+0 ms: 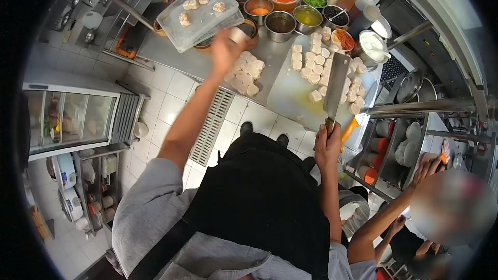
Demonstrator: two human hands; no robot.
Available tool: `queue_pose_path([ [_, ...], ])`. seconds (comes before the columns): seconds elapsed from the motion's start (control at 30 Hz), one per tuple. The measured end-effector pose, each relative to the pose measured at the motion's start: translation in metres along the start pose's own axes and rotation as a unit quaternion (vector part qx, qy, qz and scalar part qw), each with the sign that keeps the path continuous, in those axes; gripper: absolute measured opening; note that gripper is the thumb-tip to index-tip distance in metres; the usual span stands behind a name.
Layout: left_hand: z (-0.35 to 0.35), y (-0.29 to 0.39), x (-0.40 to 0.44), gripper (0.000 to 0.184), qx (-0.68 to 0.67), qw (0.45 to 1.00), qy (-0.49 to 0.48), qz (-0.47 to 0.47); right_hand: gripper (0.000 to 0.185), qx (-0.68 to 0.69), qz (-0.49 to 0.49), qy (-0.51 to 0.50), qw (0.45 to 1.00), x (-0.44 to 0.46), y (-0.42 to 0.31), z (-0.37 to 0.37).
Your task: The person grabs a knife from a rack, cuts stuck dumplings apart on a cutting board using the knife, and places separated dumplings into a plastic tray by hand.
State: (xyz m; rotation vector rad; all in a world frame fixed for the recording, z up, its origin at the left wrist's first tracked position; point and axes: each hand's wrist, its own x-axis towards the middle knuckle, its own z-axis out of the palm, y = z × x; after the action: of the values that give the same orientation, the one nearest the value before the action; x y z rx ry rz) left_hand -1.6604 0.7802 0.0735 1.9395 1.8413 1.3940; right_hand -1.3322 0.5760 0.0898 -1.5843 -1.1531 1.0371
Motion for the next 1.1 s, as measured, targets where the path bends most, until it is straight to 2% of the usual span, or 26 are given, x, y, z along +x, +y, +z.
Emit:
queue_pose_path([
  [0.03, -0.014, -0.016, 0.028, 0.045, 0.010, 0.998, 0.054, -0.017, 0.017, -0.014, 0.021, -0.014, 1.000, -0.002, -0.001, 0.000],
  [0.07, -0.025, -0.042, 0.056, 0.045, 0.050, 0.993, 0.102, 0.012, 0.020, -0.008, 0.025, -0.023, 0.999, -0.001, 0.008, 0.001],
  [0.1, -0.040, -0.056, 0.083, 0.046, 0.085, 0.993, 0.078, 0.003, 0.020, -0.010, 0.028, -0.018, 0.999, -0.001, 0.013, 0.003],
  [0.17, -0.044, -0.115, 0.129, 0.047, 0.162, 0.974, 0.118, 0.108, 0.022, -0.026, 0.047, -0.044, 0.998, -0.003, 0.018, 0.006],
  [0.2, -0.043, -0.109, 0.125, 0.047, 0.155, 0.976, 0.109, 0.105, 0.026, -0.046, 0.053, -0.048, 0.996, -0.005, 0.011, 0.008],
  [0.27, -0.059, -0.082, 0.124, 0.058, 0.281, 0.949, 0.078, 0.119, 0.027, -0.046, 0.054, -0.059, 0.996, -0.007, 0.004, 0.011],
  [0.33, -0.050, -0.053, 0.074, 0.064, 0.155, 0.982, -0.107, -0.009, 0.031, -0.036, 0.052, -0.095, 0.993, -0.007, 0.006, 0.011],
  [0.4, -0.033, -0.054, 0.012, 0.070, 0.172, 0.943, -0.283, -0.020, 0.033, -0.056, 0.070, -0.108, 0.990, -0.009, 0.014, 0.016],
  [0.47, -0.027, -0.036, -0.051, 0.073, 0.190, 0.942, -0.257, -0.100, 0.039, -0.122, 0.085, -0.127, 0.981, -0.015, 0.013, 0.015],
  [0.5, -0.020, -0.034, -0.065, 0.073, 0.178, 0.942, -0.268, -0.096, 0.039, -0.128, 0.095, -0.115, 0.980, -0.018, 0.013, 0.015],
  [0.57, -0.011, -0.042, -0.085, 0.079, 0.194, 0.924, -0.313, -0.102, 0.039, -0.164, 0.045, -0.148, 0.974, -0.020, 0.017, 0.016],
  [0.6, 0.002, -0.053, -0.095, 0.088, 0.196, 0.934, -0.284, -0.093, 0.039, -0.171, 0.049, -0.143, 0.974, -0.022, 0.022, 0.015],
  [0.63, 0.007, -0.048, -0.097, 0.088, 0.189, 0.935, -0.284, -0.093, 0.039, -0.166, 0.083, -0.164, 0.969, -0.021, 0.025, 0.016],
  [0.7, 0.008, -0.042, -0.094, 0.083, 0.031, 0.943, -0.187, -0.275, 0.041, -0.160, 0.111, -0.185, 0.963, -0.016, 0.029, 0.018],
  [0.83, 0.021, -0.041, -0.099, 0.073, 0.025, 0.942, -0.153, -0.299, 0.042, -0.165, 0.121, -0.218, 0.954, -0.008, 0.035, 0.031],
  [0.9, 0.023, -0.048, -0.097, 0.062, -0.073, 0.902, -0.209, -0.372, 0.041, -0.125, 0.154, -0.217, 0.956, -0.005, 0.030, 0.041],
  [0.93, 0.022, -0.048, -0.098, 0.062, -0.070, 0.902, -0.206, -0.372, 0.041, -0.124, 0.152, -0.220, 0.956, -0.004, 0.027, 0.046],
  [1.0, 0.021, -0.048, -0.099, 0.054, -0.251, 0.865, -0.169, -0.401, 0.041, -0.108, 0.143, -0.223, 0.958, -0.002, 0.022, 0.054],
  [1.03, 0.021, -0.049, -0.098, 0.054, -0.248, 0.866, -0.167, -0.401, 0.041, -0.107, 0.142, -0.226, 0.958, -0.002, 0.026, 0.055],
  [1.1, 0.022, -0.052, -0.092, 0.045, -0.358, 0.808, -0.135, -0.448, 0.041, -0.045, 0.174, -0.210, 0.961, 0.001, 0.036, 0.061],
])
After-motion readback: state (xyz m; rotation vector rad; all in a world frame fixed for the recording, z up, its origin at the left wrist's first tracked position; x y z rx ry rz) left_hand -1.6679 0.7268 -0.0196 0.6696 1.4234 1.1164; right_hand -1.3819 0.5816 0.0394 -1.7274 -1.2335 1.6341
